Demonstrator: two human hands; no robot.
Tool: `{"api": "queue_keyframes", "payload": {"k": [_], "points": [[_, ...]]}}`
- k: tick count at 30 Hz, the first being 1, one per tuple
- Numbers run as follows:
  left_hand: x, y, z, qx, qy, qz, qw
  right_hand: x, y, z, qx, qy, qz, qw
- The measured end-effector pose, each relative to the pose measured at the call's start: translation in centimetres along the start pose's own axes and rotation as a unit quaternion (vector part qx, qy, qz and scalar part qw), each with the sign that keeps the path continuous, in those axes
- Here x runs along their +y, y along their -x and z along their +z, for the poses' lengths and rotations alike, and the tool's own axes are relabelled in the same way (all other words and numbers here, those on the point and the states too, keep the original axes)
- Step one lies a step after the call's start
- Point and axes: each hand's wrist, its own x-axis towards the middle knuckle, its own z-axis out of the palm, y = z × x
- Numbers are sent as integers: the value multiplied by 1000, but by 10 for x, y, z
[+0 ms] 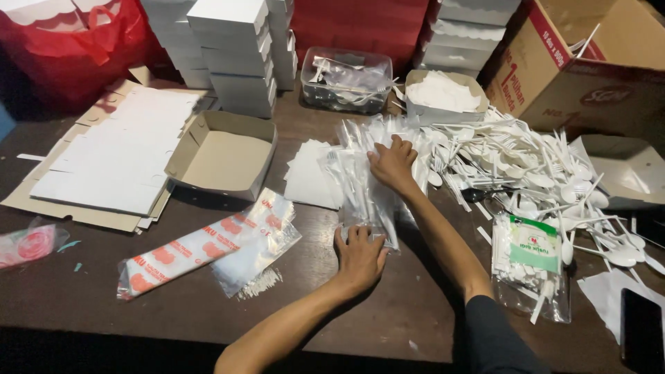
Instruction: Packaging individual plastic spoons into small plastic bags
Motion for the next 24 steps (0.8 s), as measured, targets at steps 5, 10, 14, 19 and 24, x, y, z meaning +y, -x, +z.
{"api": "queue_keyframes", "payload": {"k": [5, 10, 14, 19, 24], "points": [[-7, -3, 3, 8, 1, 17, 1000, -7, 29, -10, 146, -95, -9, 985], [-13, -2, 10, 18, -9, 8, 1000, 1, 92, 3, 267, -205, -74, 939], [-14, 1, 14, 12, -15, 8, 1000, 11, 148, 7, 155, -165, 2, 974], [-16, 7, 29, 17, -12, -5, 1000, 16, 171, 3, -10, -144, 18, 989], [-15, 8, 8, 70, 30, -12, 997, 13, 177, 0, 47, -196, -9, 979]]}}
